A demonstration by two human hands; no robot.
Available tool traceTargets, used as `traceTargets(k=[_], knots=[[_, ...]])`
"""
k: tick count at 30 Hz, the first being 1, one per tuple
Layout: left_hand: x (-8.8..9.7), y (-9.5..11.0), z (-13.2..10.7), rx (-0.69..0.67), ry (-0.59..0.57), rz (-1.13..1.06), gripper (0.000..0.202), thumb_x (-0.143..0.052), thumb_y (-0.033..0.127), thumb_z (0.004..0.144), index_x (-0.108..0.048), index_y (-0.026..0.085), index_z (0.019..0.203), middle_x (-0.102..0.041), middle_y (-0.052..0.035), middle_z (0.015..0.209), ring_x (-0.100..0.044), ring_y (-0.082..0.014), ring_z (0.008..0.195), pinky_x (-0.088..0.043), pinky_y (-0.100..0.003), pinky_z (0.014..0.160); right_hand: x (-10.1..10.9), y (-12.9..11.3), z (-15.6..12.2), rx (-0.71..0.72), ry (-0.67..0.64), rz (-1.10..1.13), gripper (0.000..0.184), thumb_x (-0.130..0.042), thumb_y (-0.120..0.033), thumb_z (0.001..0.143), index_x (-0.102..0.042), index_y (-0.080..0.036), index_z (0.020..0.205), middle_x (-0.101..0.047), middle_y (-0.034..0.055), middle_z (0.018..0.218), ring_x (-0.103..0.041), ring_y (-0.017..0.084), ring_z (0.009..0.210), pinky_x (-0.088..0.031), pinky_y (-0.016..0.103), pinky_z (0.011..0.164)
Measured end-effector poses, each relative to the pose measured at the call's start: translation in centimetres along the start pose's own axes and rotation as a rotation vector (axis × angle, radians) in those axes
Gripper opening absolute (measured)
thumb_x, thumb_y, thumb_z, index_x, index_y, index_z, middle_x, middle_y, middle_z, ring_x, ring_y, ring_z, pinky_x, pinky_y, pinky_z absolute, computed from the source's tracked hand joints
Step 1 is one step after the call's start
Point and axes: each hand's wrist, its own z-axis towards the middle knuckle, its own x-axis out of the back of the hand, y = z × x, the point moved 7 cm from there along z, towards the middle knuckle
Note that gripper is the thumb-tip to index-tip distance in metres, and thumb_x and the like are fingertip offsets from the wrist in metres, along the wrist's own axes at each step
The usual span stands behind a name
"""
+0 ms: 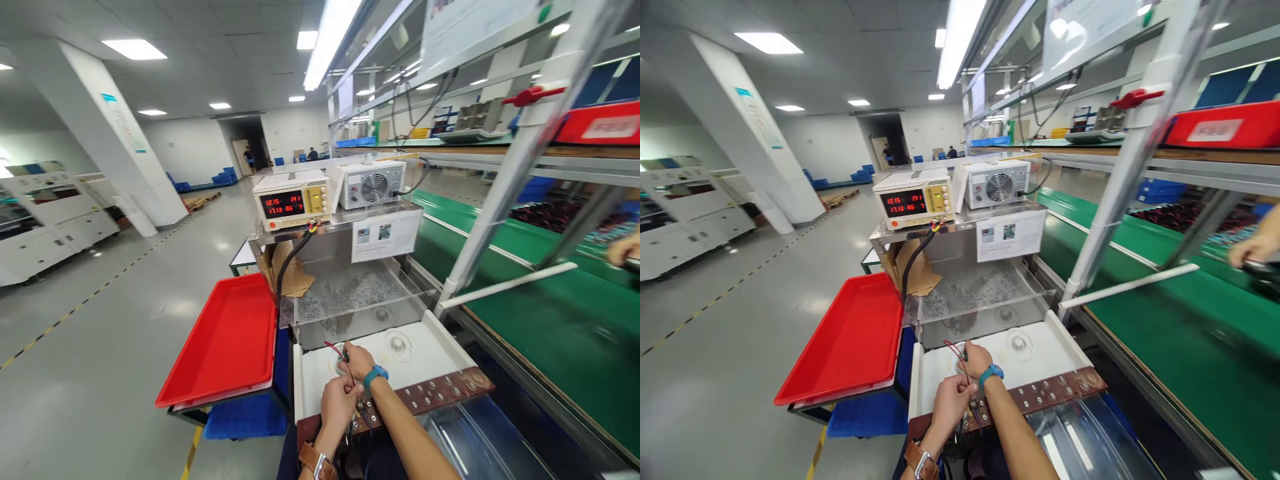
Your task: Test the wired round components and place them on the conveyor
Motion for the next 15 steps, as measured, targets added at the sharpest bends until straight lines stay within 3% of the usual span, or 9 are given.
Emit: traceTargets(k=[4,8,11,15], knots=[[0.1,0.0,0.4,-0.102,0.022,-0.197,0.042,-0.052,0.054,0.076,-0.066,0.014,0.08,-0.068,-0.0058,0.071,-0.062,-0.0201,0.069,-0.043,-0.029,0.067,1.2,-0.6,-0.4,0.003,0.092,-0.003,0.032,-0.06,-0.036,0.076,-0.06,-0.017,0.101,-0.069,0.0106,0.096,-0.064,0.024,0.089,-0.036,0.028,0.067],[0.7,-0.5,0.9,-0.086,0.076,-0.269,0.061,-0.054,0.07,0.068,-0.065,0.014,0.088,-0.07,-0.0097,0.08,-0.066,-0.0279,0.083,-0.049,-0.037,0.08,5.1,1.1,-1.7,-0.083,0.372,0.253,0.033,-0.06,-0.043,0.076,-0.06,-0.02,0.1,-0.067,0.0026,0.08,-0.061,0.018,0.075,-0.035,0.026,0.064],[1.1,-1.0,1.2,-0.023,0.11,-0.307,0.067,-0.057,0.073,0.061,-0.065,0.016,0.096,-0.072,-0.0101,0.087,-0.067,-0.0314,0.093,-0.052,-0.041,0.084,10.6,6.0,-4.7,-0.202,0.669,0.519,0.03,-0.061,-0.043,0.076,-0.059,-0.019,0.096,-0.06,-0.0018,0.068,-0.055,0.013,0.064,-0.035,0.023,0.06],[0.8,-1.1,1.8,0.027,0.1,-0.412,0.072,-0.06,0.071,0.054,-0.06,0.017,0.102,-0.072,-0.0109,0.096,-0.067,-0.0316,0.096,-0.053,-0.043,0.086,19.7,17.1,-13.0,-0.38,1.094,0.651,0.039,-0.058,-0.05,0.079,-0.06,-0.015,0.097,-0.057,-0.0004,0.066,-0.052,0.014,0.062,-0.038,0.023,0.06]])
